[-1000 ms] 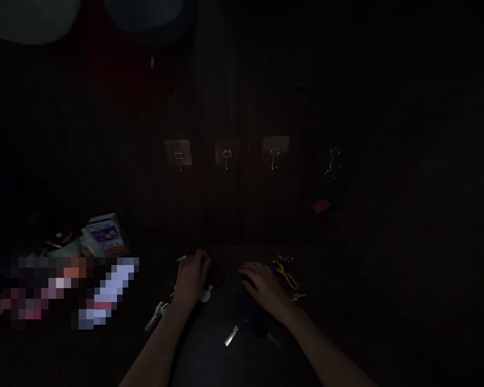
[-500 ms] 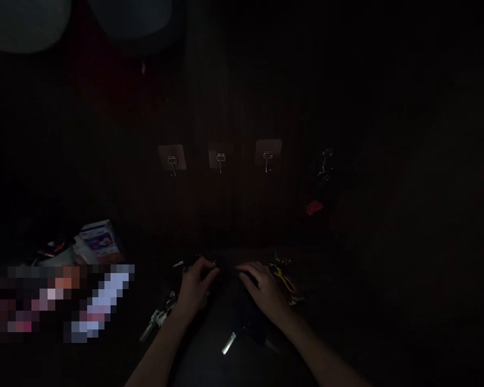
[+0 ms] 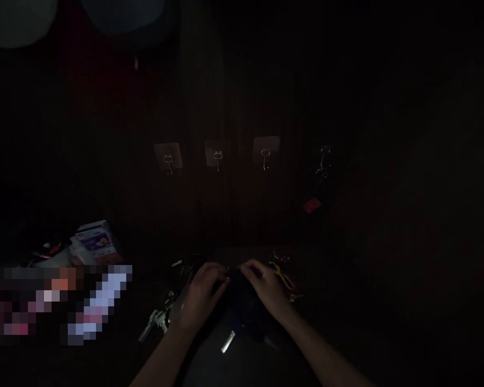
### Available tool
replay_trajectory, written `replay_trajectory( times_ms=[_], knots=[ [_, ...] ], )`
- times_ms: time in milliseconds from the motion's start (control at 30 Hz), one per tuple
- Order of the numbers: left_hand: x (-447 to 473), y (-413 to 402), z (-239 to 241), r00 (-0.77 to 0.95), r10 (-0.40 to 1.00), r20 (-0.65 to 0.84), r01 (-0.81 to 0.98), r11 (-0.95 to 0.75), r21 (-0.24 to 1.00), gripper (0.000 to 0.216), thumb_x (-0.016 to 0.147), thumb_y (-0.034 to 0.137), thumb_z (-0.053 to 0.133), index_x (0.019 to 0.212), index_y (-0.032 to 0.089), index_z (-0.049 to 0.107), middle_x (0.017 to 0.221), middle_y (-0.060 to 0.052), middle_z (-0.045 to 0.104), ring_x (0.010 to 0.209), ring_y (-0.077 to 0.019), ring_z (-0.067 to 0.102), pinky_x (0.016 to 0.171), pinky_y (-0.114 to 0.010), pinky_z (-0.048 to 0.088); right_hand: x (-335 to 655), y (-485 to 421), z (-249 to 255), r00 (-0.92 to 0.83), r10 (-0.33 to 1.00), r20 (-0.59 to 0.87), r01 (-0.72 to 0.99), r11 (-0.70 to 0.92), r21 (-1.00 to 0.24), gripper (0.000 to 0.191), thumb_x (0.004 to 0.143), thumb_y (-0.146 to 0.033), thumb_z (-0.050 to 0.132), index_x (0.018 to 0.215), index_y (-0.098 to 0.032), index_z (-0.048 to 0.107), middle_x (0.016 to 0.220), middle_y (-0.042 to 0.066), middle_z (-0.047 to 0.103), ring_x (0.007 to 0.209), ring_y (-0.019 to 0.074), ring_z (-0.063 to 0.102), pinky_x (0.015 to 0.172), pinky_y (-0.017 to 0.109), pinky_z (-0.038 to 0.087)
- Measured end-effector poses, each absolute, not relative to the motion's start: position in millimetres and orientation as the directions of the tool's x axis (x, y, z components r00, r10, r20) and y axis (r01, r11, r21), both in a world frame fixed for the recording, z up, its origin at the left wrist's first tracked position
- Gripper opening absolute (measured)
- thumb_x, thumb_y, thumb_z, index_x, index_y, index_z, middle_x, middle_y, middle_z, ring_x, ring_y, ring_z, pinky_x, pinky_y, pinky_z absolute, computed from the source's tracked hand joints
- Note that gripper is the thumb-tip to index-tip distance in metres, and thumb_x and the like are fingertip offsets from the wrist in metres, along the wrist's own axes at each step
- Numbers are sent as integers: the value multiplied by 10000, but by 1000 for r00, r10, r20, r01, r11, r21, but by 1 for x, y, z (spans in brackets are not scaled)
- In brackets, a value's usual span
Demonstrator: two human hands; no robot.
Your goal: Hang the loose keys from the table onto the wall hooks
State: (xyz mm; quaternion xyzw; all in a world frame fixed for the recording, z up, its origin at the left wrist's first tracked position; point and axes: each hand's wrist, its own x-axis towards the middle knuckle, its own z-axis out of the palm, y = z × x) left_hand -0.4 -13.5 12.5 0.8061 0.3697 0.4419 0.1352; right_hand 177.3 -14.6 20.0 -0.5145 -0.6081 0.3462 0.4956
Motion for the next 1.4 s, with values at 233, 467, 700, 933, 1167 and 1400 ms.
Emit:
replay_trajectory(
  times_ms=[233, 467, 700, 933, 1167, 1400],
  knots=[
    [2, -14, 13, 394, 661, 639, 429, -747, 508, 101, 847, 143, 519, 791, 207, 573, 908, -37, 653, 967, -171, 573, 804, -306, 490, 176, -15, 22, -41, 991, 131, 135, 135, -982, 388, 766, -523, 512, 709, -179, 681, 715, 38, 685, 833, 246, 614, 764, 324, 440],
    [4, -15, 10, 321, 693, 646, 399, -717, 571, 61, 834, 160, 551, 799, 205, 572, 915, -43, 636, 928, -169, 590, 780, -307, 495, 175, -17, 21, -234, 972, -34, -212, -85, -974, 270, 719, -418, 601, 780, -180, 713, 772, 39, 700, 740, 202, 632, 732, 324, 452],
    [9, -15, 5, 136, 780, 611, 356, -614, 704, 72, 811, 196, 586, 752, 196, 545, 892, -24, 617, 848, -153, 611, 736, -286, 488, 174, -20, 23, -311, 950, -11, -259, -96, -961, 238, 665, -332, 713, 864, -202, 699, 783, 6, 682, 697, 144, 614, 686, 264, 444],
    [5, -11, 7, 215, 813, 541, 374, -580, 723, 63, 813, 157, 549, 823, 207, 586, 972, -41, 623, 942, -176, 590, 827, -327, 468, 182, -16, 26, -17, 999, 51, -136, 49, -990, 203, 651, -346, 719, 793, -206, 683, 685, -16, 648, 659, 139, 584, 616, 240, 429],
    [7, -17, 17, 231, 865, 445, 367, -501, 783, 193, 849, 191, 480, 985, 225, 613, 986, -42, 645, 959, -182, 591, 865, -324, 451, 183, -19, 32, 104, 985, 140, -103, 150, -983, 234, 633, -360, 730, 787, -204, 648, 685, -10, 641, 666, 154, 603, 625, 255, 457],
    [18, -21, 20, 249, 922, 296, 318, -367, 874, 186, 847, 318, 502, 887, 217, 652, 885, -14, 668, 871, -175, 600, 809, -278, 437, 176, -24, 30, 114, 942, 317, 78, 309, -948, 159, 685, -335, 678, 777, -209, 648, 729, 8, 659, 707, 176, 617, 645, 273, 481]
  ],
)
